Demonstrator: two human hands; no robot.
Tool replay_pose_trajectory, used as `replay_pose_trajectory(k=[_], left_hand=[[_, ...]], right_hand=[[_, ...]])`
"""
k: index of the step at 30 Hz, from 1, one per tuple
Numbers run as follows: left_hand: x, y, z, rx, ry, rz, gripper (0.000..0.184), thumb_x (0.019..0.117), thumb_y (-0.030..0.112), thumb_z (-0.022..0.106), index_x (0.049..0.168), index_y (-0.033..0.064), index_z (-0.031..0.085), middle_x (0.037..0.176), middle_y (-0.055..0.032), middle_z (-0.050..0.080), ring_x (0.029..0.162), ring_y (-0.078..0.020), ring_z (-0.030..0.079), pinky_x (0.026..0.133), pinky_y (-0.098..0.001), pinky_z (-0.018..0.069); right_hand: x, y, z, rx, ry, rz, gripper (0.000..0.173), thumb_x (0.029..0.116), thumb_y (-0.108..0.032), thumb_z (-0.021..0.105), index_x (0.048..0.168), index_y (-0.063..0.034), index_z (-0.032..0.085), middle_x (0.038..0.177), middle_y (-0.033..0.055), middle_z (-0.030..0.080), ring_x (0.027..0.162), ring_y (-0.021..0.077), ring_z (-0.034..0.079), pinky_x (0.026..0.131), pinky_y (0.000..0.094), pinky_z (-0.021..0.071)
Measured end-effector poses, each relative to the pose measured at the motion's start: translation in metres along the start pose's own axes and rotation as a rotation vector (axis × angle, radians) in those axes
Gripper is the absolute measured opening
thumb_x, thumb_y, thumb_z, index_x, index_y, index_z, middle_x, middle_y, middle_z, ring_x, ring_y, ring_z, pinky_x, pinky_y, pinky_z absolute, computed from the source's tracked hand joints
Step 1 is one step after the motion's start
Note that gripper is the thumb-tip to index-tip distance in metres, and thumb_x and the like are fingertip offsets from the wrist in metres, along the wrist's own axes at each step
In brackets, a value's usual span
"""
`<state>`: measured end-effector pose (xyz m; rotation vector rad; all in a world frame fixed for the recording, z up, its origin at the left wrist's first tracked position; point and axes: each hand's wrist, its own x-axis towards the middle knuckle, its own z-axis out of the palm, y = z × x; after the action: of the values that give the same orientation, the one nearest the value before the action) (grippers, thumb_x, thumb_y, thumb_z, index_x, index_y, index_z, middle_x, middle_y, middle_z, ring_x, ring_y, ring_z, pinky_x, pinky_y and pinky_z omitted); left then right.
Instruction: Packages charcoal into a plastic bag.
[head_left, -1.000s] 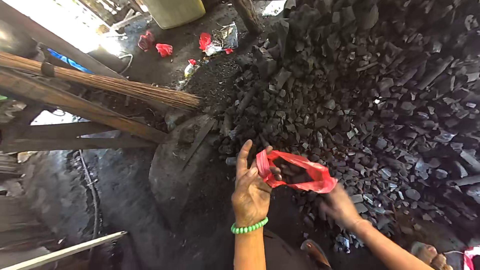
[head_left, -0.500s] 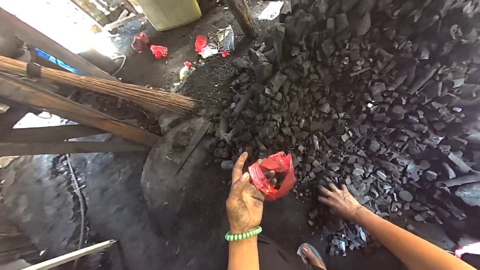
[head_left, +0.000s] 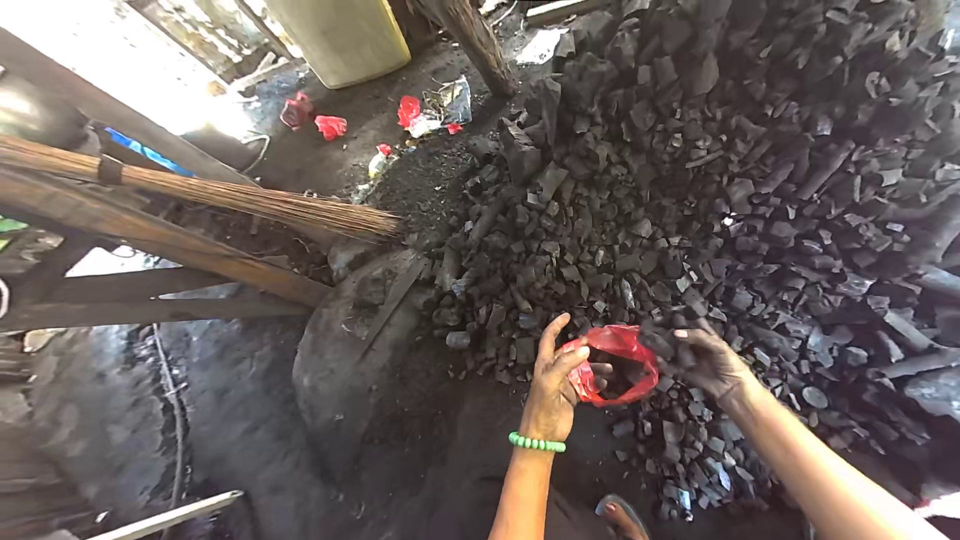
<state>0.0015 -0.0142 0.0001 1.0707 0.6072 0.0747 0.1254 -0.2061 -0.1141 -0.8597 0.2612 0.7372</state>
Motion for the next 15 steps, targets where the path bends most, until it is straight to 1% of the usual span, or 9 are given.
replay_pose_trajectory(k=[1, 3, 5, 6, 7, 9, 11, 13, 15], left_hand=[[0.001, -0.001, 0.000, -0.002, -0.017, 0.000, 0.064, 0.0946, 0.017, 0.051, 0.156, 0.0198, 0.032, 0.110, -0.0171, 0.067, 0.076, -0.0215, 0.070, 0.065, -0.0318, 0.0589], [0.002, -0.002, 0.000, -0.017, -0.042, -0.002, 0.067, 0.0924, 0.018, 0.055, 0.155, 0.0218, 0.033, 0.108, -0.0158, 0.068, 0.078, -0.0211, 0.071, 0.066, -0.0322, 0.0598], [0.002, -0.001, -0.001, -0.019, -0.041, -0.008, 0.069, 0.0908, 0.018, 0.057, 0.155, 0.0226, 0.033, 0.111, -0.0153, 0.067, 0.082, -0.0203, 0.070, 0.068, -0.0315, 0.0594], [0.001, -0.001, -0.001, -0.013, -0.037, -0.008, 0.069, 0.0911, 0.018, 0.056, 0.156, 0.0218, 0.032, 0.113, -0.0159, 0.067, 0.081, -0.0205, 0.070, 0.067, -0.0309, 0.0591], [0.002, -0.001, -0.002, -0.004, -0.033, -0.009, 0.069, 0.0917, 0.018, 0.055, 0.156, 0.0210, 0.032, 0.115, -0.0166, 0.066, 0.080, -0.0205, 0.070, 0.067, -0.0307, 0.0587], [0.003, -0.001, -0.006, 0.005, -0.031, -0.010, 0.069, 0.0919, 0.019, 0.054, 0.156, 0.0191, 0.030, 0.117, -0.0175, 0.066, 0.079, -0.0202, 0.070, 0.066, -0.0301, 0.0588], [0.004, -0.001, -0.008, 0.000, -0.021, -0.011, 0.068, 0.0925, 0.017, 0.053, 0.157, 0.0165, 0.030, 0.116, -0.0179, 0.065, 0.077, -0.0213, 0.070, 0.065, -0.0311, 0.0592], [0.006, 0.000, -0.010, 0.009, -0.023, -0.016, 0.070, 0.0912, 0.019, 0.055, 0.156, 0.0171, 0.031, 0.117, -0.0181, 0.065, 0.078, -0.0219, 0.070, 0.065, -0.0318, 0.0595], [0.007, 0.000, -0.009, 0.022, -0.036, -0.024, 0.071, 0.0909, 0.022, 0.057, 0.156, 0.0178, 0.030, 0.121, -0.0182, 0.065, 0.079, -0.0212, 0.070, 0.063, -0.0305, 0.0587]], right_hand=[[0.001, 0.010, 0.011, -0.007, -0.096, 0.034, 0.058, 0.0715, -0.022, 0.078, 0.124, -0.0257, 0.053, 0.108, 0.0063, 0.070, 0.085, 0.0240, 0.072, 0.063, 0.0416, 0.0618], [0.009, 0.029, 0.026, -0.248, -0.278, 0.082, 0.059, 0.0769, -0.011, 0.076, 0.130, -0.0130, 0.050, 0.110, 0.0127, 0.069, 0.091, 0.0261, 0.071, 0.074, 0.0429, 0.0624], [0.021, 0.030, 0.042, -1.014, -0.437, 0.078, 0.059, 0.0837, -0.004, 0.079, 0.138, -0.0009, 0.055, 0.121, 0.0152, 0.067, 0.108, 0.0229, 0.066, 0.097, 0.0412, 0.0536], [0.026, 0.026, 0.048, -1.369, -0.518, 0.094, 0.060, 0.0875, -0.017, 0.081, 0.142, -0.0074, 0.058, 0.132, 0.0147, 0.064, 0.122, 0.0263, 0.060, 0.108, 0.0497, 0.0457], [0.028, 0.019, 0.051, -1.493, -0.538, 0.064, 0.053, 0.0903, -0.023, 0.078, 0.140, -0.0111, 0.062, 0.131, 0.0167, 0.066, 0.122, 0.0315, 0.062, 0.106, 0.0577, 0.0453], [0.026, -0.006, 0.042, -1.282, -0.410, -0.046, 0.033, 0.0985, -0.016, 0.067, 0.129, -0.0044, 0.067, 0.120, 0.0188, 0.069, 0.109, 0.0310, 0.067, 0.098, 0.0540, 0.0518], [0.033, -0.024, 0.013, -1.208, -0.086, -0.164, 0.022, 0.1028, -0.017, 0.062, 0.113, 0.0018, 0.067, 0.100, 0.0185, 0.071, 0.086, 0.0295, 0.070, 0.079, 0.0512, 0.0579], [0.046, -0.033, -0.030, -1.482, 0.157, -0.178, 0.038, 0.0953, -0.028, 0.074, 0.118, 0.0019, 0.068, 0.116, 0.0272, 0.067, 0.106, 0.0461, 0.064, 0.089, 0.0678, 0.0493], [0.045, -0.022, -0.064, -1.755, 0.168, 0.040, 0.083, 0.0819, -0.048, 0.084, 0.150, -0.0138, 0.051, 0.154, 0.0295, 0.041, 0.140, 0.0578, 0.036, 0.102, 0.0827, 0.0310]])
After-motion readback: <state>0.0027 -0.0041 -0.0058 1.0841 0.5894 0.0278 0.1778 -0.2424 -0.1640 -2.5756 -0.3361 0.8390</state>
